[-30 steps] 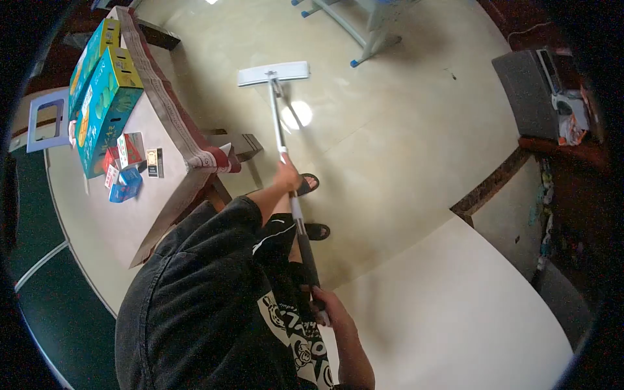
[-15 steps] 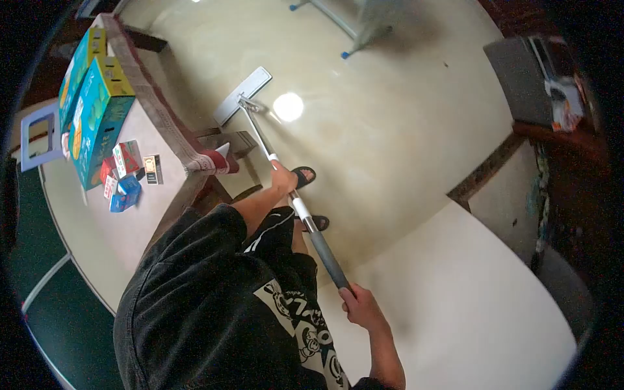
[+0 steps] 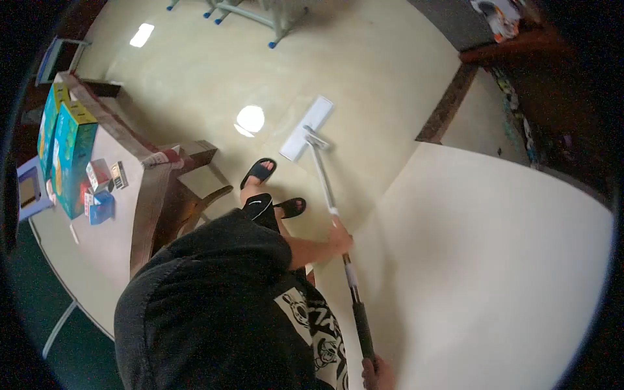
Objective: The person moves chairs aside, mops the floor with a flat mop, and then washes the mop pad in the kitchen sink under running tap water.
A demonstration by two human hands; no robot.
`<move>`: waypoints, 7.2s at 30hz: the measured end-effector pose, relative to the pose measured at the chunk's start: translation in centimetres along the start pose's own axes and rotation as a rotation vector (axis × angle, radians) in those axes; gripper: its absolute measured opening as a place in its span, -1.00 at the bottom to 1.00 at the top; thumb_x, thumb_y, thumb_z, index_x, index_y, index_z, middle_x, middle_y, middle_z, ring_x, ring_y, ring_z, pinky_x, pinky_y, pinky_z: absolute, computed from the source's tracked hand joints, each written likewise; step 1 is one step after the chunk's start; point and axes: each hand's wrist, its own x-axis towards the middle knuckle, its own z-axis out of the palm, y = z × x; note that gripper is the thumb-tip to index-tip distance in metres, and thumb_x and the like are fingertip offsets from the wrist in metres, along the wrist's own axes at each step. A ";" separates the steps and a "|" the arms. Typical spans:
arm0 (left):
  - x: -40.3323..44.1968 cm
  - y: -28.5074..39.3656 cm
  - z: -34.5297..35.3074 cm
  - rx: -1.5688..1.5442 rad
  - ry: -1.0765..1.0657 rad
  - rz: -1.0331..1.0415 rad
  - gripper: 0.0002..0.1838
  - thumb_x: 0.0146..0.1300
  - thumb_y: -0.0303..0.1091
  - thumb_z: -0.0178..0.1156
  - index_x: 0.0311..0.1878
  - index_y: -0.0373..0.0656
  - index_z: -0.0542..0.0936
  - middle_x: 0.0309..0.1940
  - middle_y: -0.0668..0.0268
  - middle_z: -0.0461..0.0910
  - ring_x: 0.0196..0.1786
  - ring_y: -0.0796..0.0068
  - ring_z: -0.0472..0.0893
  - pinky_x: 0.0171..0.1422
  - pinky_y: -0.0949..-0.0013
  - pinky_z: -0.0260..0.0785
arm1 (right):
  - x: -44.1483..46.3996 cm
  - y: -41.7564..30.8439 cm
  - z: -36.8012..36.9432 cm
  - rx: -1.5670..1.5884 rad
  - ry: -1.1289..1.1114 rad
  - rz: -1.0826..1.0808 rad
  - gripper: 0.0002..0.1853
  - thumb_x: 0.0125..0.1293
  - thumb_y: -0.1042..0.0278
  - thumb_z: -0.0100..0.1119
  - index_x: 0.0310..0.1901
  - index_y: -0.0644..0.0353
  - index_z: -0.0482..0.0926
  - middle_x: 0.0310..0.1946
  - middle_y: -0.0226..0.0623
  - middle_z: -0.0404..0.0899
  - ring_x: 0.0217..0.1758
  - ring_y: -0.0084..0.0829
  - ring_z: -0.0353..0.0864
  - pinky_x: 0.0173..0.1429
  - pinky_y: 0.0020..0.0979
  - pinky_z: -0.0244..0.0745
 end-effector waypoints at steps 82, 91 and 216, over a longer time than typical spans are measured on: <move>36.8 46.2 -9.3 0.135 -0.116 0.454 -0.04 0.24 -0.32 0.12 0.56 0.00 -0.28 -0.12 -0.12 0.59 -0.37 0.12 0.69 -0.50 0.18 0.57 | 29.4 -36.9 -10.1 0.108 0.056 -0.177 -0.31 0.35 0.27 0.13 0.48 0.08 0.14 -0.25 0.07 0.67 -0.12 0.09 0.67 0.02 -0.09 0.56; 50.7 74.8 -5.2 0.748 0.029 0.779 -0.01 0.15 -0.36 0.10 0.55 -0.18 -0.27 0.05 -0.31 0.45 0.02 -0.15 0.60 0.09 0.01 0.51 | 50.5 -51.5 -14.8 1.373 0.044 -0.182 -0.39 0.45 0.40 0.05 0.49 0.13 0.16 -0.55 -0.46 0.48 -0.61 -0.69 0.35 -0.56 -0.55 0.30; 13.9 -5.3 -12.4 1.733 -0.262 0.724 -0.15 0.36 -0.31 0.05 0.54 -0.26 -0.20 0.34 -0.22 0.24 0.25 -0.16 0.45 0.29 -0.02 0.38 | -3.6 -26.3 27.9 1.890 0.287 0.487 -0.57 0.49 0.28 0.00 0.34 0.12 0.44 -0.58 -0.56 0.40 -0.65 -0.71 0.28 -0.59 -0.62 0.18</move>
